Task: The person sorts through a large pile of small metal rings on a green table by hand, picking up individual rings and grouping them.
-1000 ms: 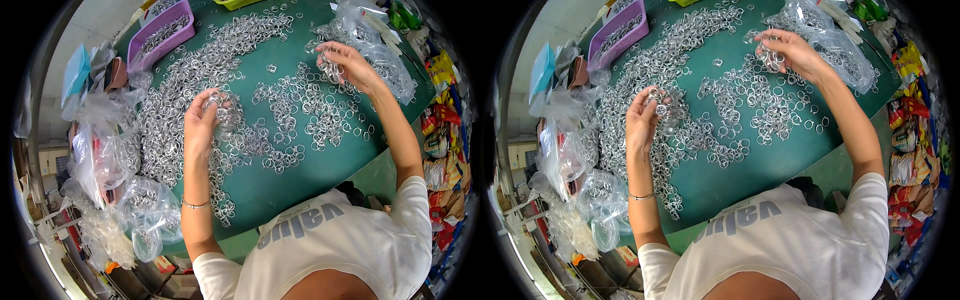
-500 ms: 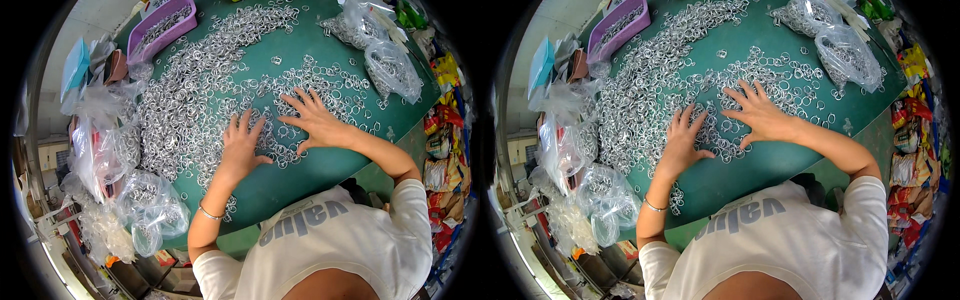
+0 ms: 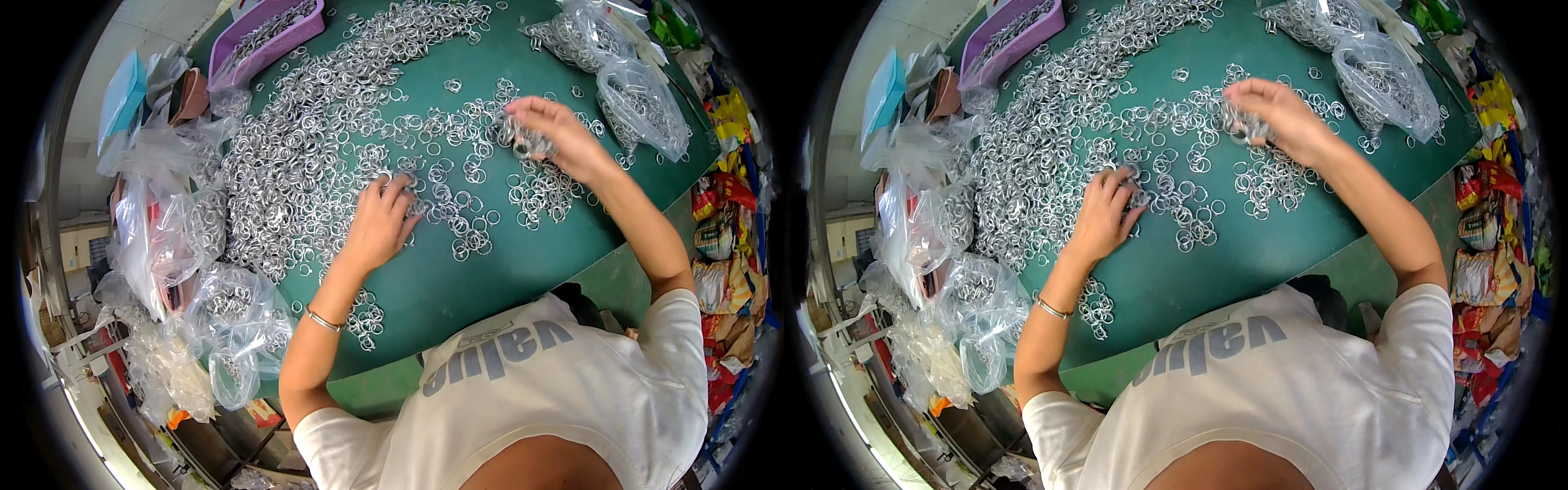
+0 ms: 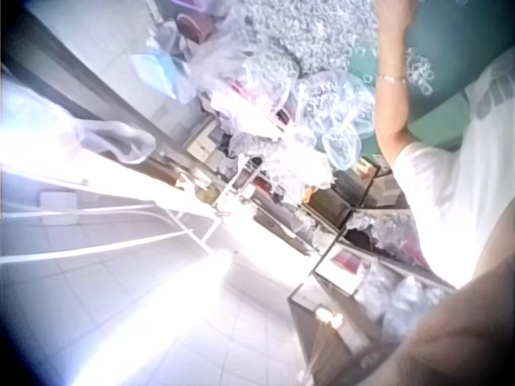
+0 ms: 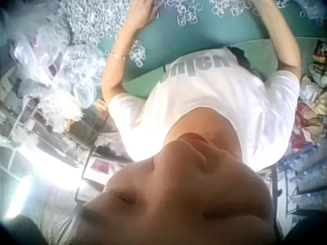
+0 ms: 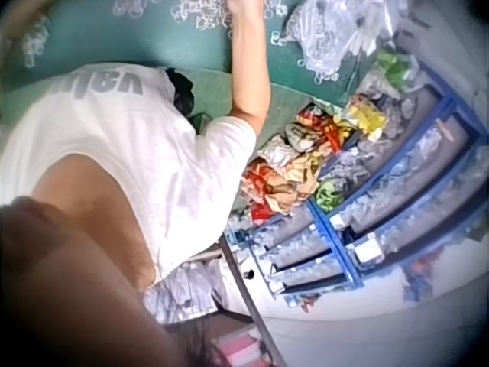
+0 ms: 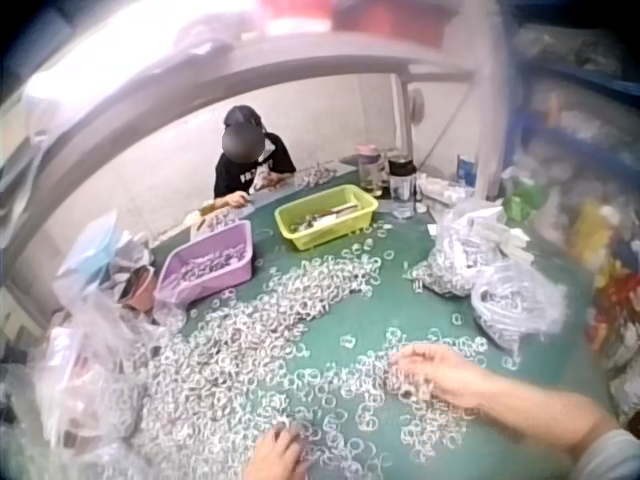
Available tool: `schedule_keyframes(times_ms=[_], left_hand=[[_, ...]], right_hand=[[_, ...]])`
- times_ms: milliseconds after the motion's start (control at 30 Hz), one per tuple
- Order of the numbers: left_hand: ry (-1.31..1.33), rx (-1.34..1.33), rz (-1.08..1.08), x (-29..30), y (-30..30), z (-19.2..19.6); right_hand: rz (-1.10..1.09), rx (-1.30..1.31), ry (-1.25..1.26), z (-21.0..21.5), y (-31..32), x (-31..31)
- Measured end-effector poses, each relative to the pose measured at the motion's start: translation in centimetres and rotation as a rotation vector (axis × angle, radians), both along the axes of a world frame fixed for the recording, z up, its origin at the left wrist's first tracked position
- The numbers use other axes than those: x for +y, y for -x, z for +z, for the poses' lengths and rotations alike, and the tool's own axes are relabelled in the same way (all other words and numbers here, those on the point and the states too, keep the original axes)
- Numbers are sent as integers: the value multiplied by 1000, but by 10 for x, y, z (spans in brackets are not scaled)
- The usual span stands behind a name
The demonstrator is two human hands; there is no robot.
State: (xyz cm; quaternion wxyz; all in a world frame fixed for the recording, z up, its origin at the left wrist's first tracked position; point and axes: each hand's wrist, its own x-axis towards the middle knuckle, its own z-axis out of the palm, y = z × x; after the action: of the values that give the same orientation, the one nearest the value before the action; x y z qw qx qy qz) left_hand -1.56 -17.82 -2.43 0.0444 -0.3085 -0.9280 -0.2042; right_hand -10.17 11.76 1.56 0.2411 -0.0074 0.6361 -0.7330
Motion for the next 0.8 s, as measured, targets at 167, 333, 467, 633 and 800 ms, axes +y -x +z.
schedule_keyframes(times_ms=[167, 333, 467, 633, 800], left_hand=[[-454, -96, 276, -6, 21, -8], [-1168, -659, 421, -13, 30, 23], [-1210, -626, 496, -9, 23, 53], [-845, -407, 341, -14, 24, 59], [-878, -512, 275, -18, 12, 68]], right_hand=[[28, -254, 240, 33, 11, 2], [167, 37, 64, 39, 17, 10], [165, 268, -180, 45, 25, 12], [87, 469, -450, 51, 25, 9], [345, 963, -835, 5, -3, -13]])
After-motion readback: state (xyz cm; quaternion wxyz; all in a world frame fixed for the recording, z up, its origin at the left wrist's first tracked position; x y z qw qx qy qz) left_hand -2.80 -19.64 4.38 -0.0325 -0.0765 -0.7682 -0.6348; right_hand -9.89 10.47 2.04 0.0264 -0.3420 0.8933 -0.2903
